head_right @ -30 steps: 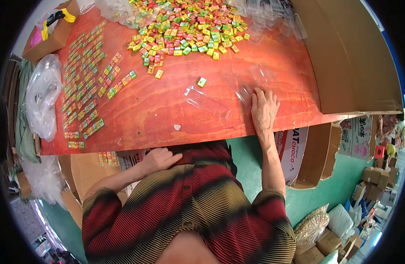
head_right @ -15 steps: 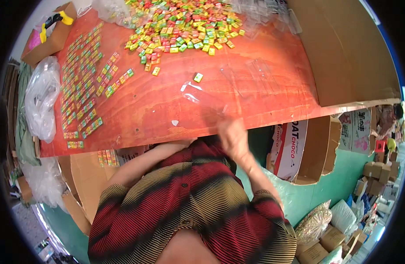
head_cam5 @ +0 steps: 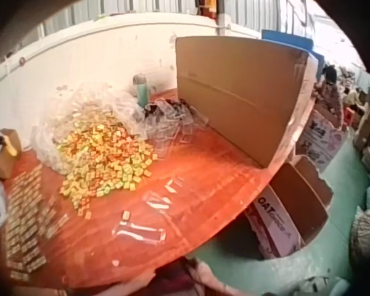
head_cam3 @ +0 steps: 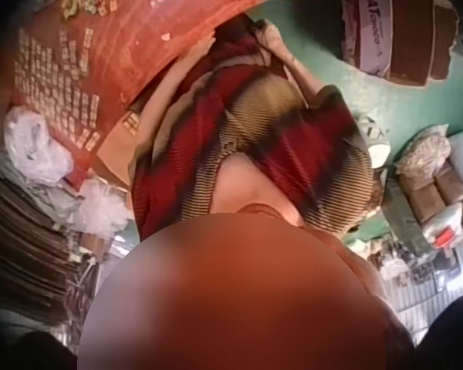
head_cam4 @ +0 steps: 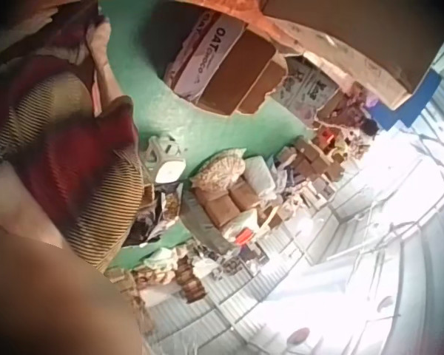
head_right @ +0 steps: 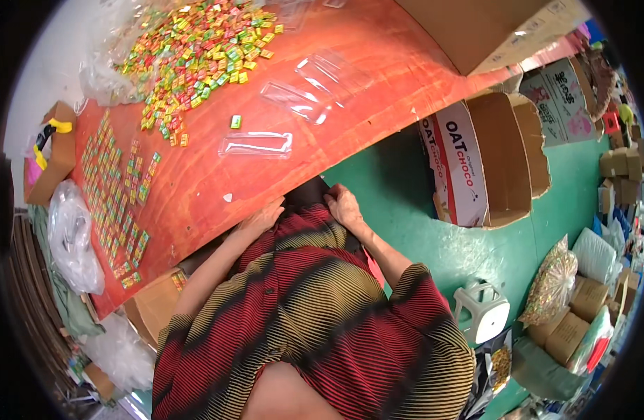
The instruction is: Organizing and arranging small colorful candy packets into rows on a table.
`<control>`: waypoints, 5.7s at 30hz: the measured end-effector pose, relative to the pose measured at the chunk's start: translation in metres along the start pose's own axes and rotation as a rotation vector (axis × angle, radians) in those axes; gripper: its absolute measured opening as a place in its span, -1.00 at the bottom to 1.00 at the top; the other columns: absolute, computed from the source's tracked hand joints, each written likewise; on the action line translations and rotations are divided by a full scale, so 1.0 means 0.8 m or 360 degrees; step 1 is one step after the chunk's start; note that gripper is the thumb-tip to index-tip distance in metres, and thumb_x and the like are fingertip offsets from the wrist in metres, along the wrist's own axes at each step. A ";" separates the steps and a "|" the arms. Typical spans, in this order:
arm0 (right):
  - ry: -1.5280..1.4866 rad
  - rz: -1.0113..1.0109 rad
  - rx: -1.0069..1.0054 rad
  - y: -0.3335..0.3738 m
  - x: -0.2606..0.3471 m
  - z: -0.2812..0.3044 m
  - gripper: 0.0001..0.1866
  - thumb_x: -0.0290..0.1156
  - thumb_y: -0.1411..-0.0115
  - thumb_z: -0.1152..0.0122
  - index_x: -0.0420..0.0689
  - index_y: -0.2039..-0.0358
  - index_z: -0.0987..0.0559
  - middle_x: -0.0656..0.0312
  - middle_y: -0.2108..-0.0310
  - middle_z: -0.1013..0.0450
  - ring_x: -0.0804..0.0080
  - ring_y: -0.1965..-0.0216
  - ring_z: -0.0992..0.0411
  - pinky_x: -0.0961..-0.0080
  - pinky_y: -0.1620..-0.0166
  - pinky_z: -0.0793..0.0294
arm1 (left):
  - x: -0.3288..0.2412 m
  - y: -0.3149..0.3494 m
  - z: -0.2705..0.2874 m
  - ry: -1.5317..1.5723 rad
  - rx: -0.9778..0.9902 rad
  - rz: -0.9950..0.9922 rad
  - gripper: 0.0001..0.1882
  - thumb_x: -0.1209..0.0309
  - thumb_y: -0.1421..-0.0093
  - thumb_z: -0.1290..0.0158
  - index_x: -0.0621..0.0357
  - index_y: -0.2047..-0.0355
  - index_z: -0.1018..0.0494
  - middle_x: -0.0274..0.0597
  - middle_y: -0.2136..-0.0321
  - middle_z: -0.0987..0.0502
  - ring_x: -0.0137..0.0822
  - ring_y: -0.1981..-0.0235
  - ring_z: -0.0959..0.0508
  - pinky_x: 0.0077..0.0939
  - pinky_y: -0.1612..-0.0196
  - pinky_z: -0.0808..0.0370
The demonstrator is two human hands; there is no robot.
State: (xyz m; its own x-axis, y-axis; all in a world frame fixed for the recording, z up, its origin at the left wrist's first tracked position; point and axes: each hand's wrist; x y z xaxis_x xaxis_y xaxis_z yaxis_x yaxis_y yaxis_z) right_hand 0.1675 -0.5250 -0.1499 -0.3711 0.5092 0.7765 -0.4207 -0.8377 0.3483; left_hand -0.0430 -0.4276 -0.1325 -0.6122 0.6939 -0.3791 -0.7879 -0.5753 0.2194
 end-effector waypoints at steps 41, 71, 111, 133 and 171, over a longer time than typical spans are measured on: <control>0.0332 0.1347 -0.0380 -0.002 0.163 0.098 -0.84 -0.42 0.03 -0.15 -0.14 0.39 -0.50 0.09 0.46 -0.39 0.09 0.38 -0.37 0.26 0.33 -0.36 | -0.036 -0.017 0.141 -0.0315 -0.0972 -0.0107 -0.69 0.39 0.00 -0.06 0.14 0.19 -0.43 -0.03 0.08 -0.34 0.03 0.01 -0.28 -0.07 0.02 -0.22; 0.1089 0.1476 -0.0395 -0.124 0.213 0.157 -0.59 -0.40 0.02 -0.12 -0.05 0.08 -0.43 0.08 0.05 -0.30 0.05 0.02 -0.24 0.17 0.07 -0.24 | -0.051 -0.016 0.150 -0.0007 -0.0708 -0.0001 -0.37 0.22 0.05 -0.11 0.16 -0.03 -0.24 0.07 -0.11 -0.11 0.07 -0.17 -0.06 0.15 -0.10 -0.06; 0.0730 0.1450 -0.0169 -0.116 0.290 -0.020 -0.72 -0.46 0.00 -0.13 -0.09 0.21 -0.47 0.12 0.26 -0.35 0.12 0.26 -0.37 0.31 0.28 -0.40 | 0.028 -0.007 0.185 0.0659 -0.1361 0.0629 -0.67 0.50 -0.03 -0.01 0.20 0.14 -0.32 0.02 0.31 -0.32 0.02 0.28 -0.40 -0.22 0.25 -0.38; 0.0445 0.1726 0.0156 -0.110 0.325 -0.062 -0.60 -0.54 0.09 -0.17 -0.15 0.16 -0.41 0.09 0.34 -0.39 0.14 0.26 -0.36 0.32 0.16 -0.31 | 0.054 0.013 0.182 0.0474 -0.1130 0.0683 -0.74 0.48 0.06 -0.12 0.24 0.31 -0.42 -0.04 0.37 -0.37 -0.03 0.33 -0.44 -0.26 0.27 -0.39; 0.0650 0.1896 0.0178 -0.142 0.330 -0.106 -0.89 -0.47 0.12 -0.13 -0.14 0.49 -0.49 0.12 0.42 -0.42 0.11 0.30 -0.36 0.22 0.26 -0.34 | 0.061 0.018 0.175 0.0750 -0.1211 0.0596 -0.52 0.55 0.15 -0.16 0.21 0.16 -0.30 -0.05 0.27 -0.34 -0.08 0.23 -0.40 -0.28 0.22 -0.34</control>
State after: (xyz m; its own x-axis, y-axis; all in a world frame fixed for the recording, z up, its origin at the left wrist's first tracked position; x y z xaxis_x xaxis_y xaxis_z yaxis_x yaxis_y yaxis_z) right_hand 0.0474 -0.2791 -0.0290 -0.7072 -0.5634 0.4271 0.4142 -0.8197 -0.3956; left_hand -0.0939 -0.3414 -0.0221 -0.5948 0.2594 -0.7608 -0.1926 -0.9649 -0.1784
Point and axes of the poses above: each hand's wrist, its own y-axis away from the middle knuckle, its own z-axis out of the back of the hand, x = y × z
